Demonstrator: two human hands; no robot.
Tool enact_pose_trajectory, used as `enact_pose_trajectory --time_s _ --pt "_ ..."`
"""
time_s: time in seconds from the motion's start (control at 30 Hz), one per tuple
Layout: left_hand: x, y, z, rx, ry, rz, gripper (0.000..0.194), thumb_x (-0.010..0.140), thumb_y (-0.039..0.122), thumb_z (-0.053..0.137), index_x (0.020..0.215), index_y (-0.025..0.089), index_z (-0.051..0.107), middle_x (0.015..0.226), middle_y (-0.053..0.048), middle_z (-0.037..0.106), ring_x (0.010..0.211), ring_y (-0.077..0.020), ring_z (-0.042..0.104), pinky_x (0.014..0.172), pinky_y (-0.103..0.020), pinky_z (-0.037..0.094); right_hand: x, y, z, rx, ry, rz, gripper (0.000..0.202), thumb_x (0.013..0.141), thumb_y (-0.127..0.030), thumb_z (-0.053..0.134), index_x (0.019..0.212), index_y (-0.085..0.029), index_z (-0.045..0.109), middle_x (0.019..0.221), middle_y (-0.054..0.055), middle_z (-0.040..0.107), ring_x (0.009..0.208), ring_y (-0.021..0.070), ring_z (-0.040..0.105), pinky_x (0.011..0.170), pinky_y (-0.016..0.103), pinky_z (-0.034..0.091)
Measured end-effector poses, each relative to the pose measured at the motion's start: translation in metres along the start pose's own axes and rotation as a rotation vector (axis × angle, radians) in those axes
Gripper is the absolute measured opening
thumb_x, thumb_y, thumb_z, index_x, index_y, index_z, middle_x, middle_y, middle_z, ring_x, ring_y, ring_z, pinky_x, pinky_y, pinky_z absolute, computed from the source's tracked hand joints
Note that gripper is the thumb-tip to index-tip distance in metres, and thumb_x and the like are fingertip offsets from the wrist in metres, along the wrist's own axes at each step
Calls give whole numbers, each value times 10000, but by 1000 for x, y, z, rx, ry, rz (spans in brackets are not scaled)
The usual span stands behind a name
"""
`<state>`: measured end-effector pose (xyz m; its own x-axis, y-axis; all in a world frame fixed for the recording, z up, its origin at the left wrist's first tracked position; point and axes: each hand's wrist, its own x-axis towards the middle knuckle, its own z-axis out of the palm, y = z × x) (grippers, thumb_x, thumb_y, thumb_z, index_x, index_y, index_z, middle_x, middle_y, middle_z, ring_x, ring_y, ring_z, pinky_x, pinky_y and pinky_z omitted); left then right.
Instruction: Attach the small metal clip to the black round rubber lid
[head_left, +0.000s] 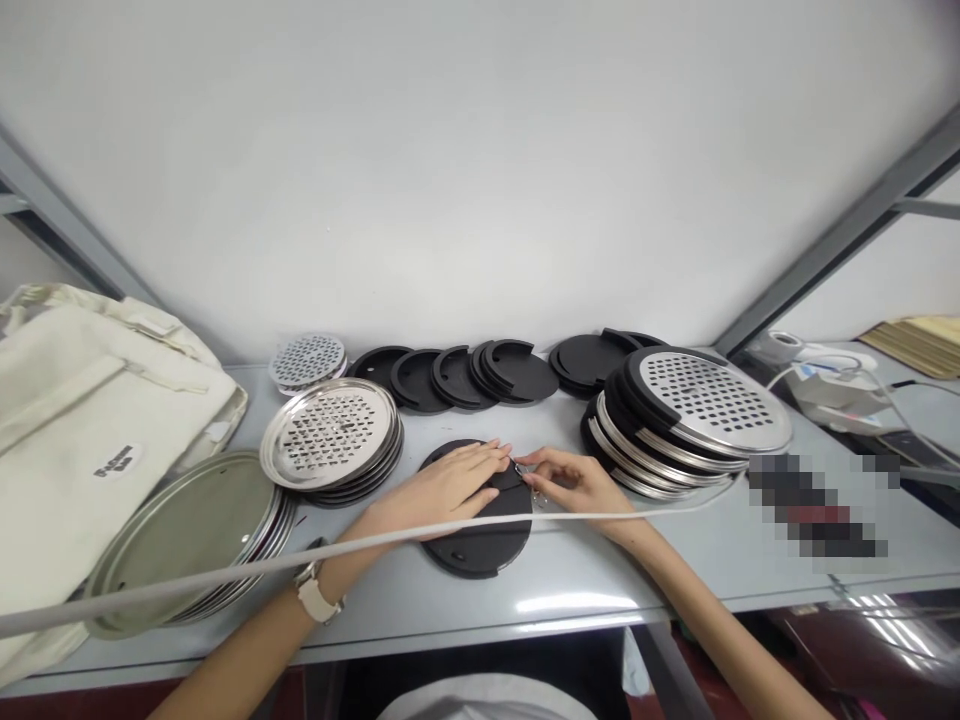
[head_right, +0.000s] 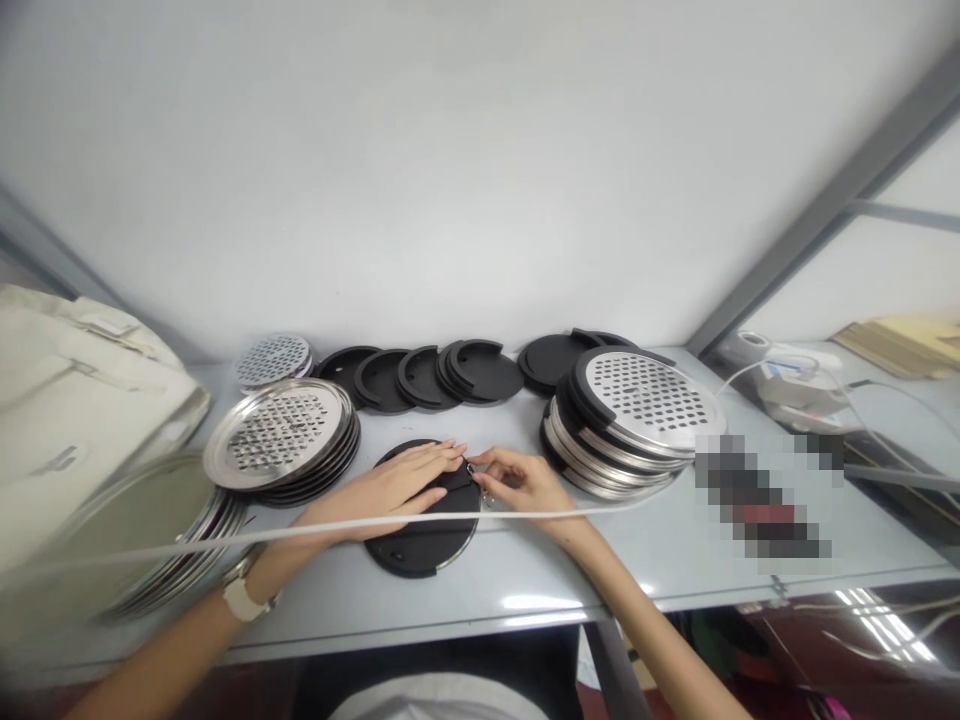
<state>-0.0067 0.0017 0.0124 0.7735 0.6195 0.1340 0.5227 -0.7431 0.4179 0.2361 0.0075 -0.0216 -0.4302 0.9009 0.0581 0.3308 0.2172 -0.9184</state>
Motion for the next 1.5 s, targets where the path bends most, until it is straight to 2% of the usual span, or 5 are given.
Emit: enact_pose_trajectory --time_s 0.33,0.67,0.87,1.07,1.5 --pt "12 0 -2 7 68 -60 365 900 254 493 1257 187 458 1317 -96 499 1226 -244 466 992 -356 435 16 0 4 377 -195 87 288 799 -355 676 975 -168 543 640 -34 580 603 98 533 620 236 440" --pt "10 -4 8 -36 144 -46 271 890 221 516 1157 172 505 1273 -98 532 1234 -238 464 1036 -392 422 21 -3 -6 425 -324 118 267 833 -322 649 1032 -157 581 776 4 611 747 113 564 738 261 436" --pt "10 -6 8 -12 178 80 156 895 164 502 1041 172 558 1223 -78 569 1254 -213 445 1115 -412 340 24 1 -5 446 -319 108 234 775 -291 714 934 -155 610 743 -12 596 725 104 553 713 249 431" --pt "11 -2 4 -44 206 57 107 884 154 532 971 175 591 1151 -65 582 1083 -185 539 974 -342 447 34 7 -6 472 -371 94 246 754 -265 733 930 -151 604 734 -12 609 705 103 561 698 250 436" --pt "8 -2 5 62 152 14 88 909 207 519 940 163 588 898 -46 541 858 -162 522 782 -294 459 37 6 -7 480 -335 132 253 686 -262 784 828 -142 613 745 3 642 704 110 581 687 251 443"
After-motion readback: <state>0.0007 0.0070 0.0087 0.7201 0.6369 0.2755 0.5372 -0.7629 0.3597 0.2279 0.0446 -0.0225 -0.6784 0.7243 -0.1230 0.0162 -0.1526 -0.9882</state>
